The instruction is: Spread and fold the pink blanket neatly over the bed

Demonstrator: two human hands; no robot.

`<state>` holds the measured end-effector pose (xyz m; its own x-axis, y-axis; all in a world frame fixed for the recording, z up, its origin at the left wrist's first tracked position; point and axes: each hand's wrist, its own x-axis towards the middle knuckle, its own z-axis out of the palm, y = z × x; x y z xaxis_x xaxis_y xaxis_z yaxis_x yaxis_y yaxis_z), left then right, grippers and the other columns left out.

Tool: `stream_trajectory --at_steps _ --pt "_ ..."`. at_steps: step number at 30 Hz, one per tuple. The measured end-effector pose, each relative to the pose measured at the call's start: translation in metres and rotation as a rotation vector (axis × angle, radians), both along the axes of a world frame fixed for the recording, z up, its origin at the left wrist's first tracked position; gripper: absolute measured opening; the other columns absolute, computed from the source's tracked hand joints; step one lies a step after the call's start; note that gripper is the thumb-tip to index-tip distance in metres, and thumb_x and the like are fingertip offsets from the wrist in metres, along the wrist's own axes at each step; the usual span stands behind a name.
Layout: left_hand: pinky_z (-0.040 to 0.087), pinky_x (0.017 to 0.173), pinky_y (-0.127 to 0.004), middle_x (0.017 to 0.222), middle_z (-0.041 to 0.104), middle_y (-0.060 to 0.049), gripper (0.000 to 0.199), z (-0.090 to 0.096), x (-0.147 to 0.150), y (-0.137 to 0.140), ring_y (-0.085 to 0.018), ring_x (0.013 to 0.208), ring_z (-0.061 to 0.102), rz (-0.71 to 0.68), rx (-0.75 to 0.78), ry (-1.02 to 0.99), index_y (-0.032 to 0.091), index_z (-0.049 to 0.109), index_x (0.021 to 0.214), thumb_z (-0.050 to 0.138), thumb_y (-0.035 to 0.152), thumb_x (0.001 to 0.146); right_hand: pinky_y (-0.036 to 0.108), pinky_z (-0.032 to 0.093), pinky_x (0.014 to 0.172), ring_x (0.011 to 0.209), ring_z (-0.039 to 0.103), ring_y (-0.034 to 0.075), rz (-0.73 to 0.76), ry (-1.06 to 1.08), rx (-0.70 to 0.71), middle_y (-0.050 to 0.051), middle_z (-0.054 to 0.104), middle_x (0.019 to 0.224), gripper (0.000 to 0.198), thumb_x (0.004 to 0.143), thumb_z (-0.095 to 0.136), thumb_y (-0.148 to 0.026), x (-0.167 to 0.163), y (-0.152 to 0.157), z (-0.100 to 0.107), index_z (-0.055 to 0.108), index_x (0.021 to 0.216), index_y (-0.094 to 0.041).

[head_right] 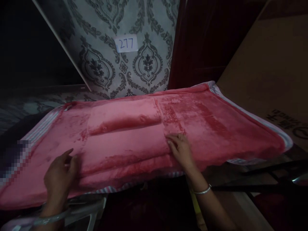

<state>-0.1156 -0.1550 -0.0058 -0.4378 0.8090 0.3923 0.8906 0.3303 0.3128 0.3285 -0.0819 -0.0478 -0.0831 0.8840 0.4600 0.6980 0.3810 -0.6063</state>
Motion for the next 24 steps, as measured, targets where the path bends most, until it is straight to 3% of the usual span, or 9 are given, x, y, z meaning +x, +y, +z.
stream_trajectory --at_steps 3,6,8,11,14,24 --pt "0.048 0.106 -0.047 0.129 0.07 -0.018 0.055 0.013 0.028 0.014 -0.033 0.123 0.063 -0.28 0.117 0.109 0.013 0.065 0.133 0.039 0.047 0.097 0.053 0.044 0.111 0.127 0.057 0.032 0.063 -0.132 0.123 0.013 0.066 0.133 0.046 0.102 0.045 -0.043 -0.032 0.01 0.02 0.069 0.136 -0.023" --pt "0.039 0.119 -0.05 0.151 0.057 -0.015 0.053 0.011 0.067 0.034 -0.031 0.143 0.049 -0.582 0.018 0.147 0.017 0.058 0.144 0.04 0.044 0.101 0.058 0.035 0.118 0.147 0.039 0.033 0.206 -0.328 0.129 0.012 0.046 0.159 0.055 0.103 0.046 -0.044 -0.074 0.018 0.028 0.051 0.154 -0.025" --pt "0.034 0.121 -0.056 0.162 0.044 -0.014 0.057 -0.002 0.087 0.045 -0.032 0.151 0.039 -0.67 -0.096 0.188 0.021 0.051 0.152 0.044 0.046 0.101 0.063 0.031 0.118 0.152 0.03 0.036 0.26 -0.457 0.102 0.01 0.035 0.166 0.059 0.103 0.048 -0.047 -0.096 0.021 0.021 0.045 0.158 -0.027" --pt "0.026 0.123 -0.063 0.166 0.037 -0.013 0.06 -0.025 0.101 0.051 -0.035 0.155 0.031 -0.687 -0.185 0.247 0.025 0.043 0.157 0.046 0.047 0.102 0.067 0.024 0.12 0.154 0.027 0.037 0.296 -0.573 0.068 0.008 0.036 0.166 0.059 0.101 0.051 -0.049 -0.11 0.022 0.003 0.045 0.158 -0.031" --pt "0.024 0.124 -0.063 0.168 0.034 -0.011 0.061 -0.038 0.102 0.048 -0.034 0.156 0.028 -0.681 -0.189 0.273 0.026 0.039 0.159 0.045 0.048 0.103 0.066 0.021 0.122 0.154 0.028 0.036 0.293 -0.596 0.07 0.007 0.036 0.166 0.059 0.102 0.05 -0.048 -0.109 0.021 -0.01 0.044 0.158 -0.033" --pt "0.022 0.125 -0.06 0.168 0.032 -0.015 0.064 -0.028 0.092 0.041 -0.031 0.156 0.028 -0.594 -0.256 0.26 0.023 0.039 0.159 0.041 0.053 0.103 0.062 0.024 0.122 0.154 0.029 0.033 0.293 -0.563 0.01 0.007 0.038 0.165 0.056 0.104 0.044 -0.047 -0.09 0.025 -0.008 0.047 0.157 -0.029"
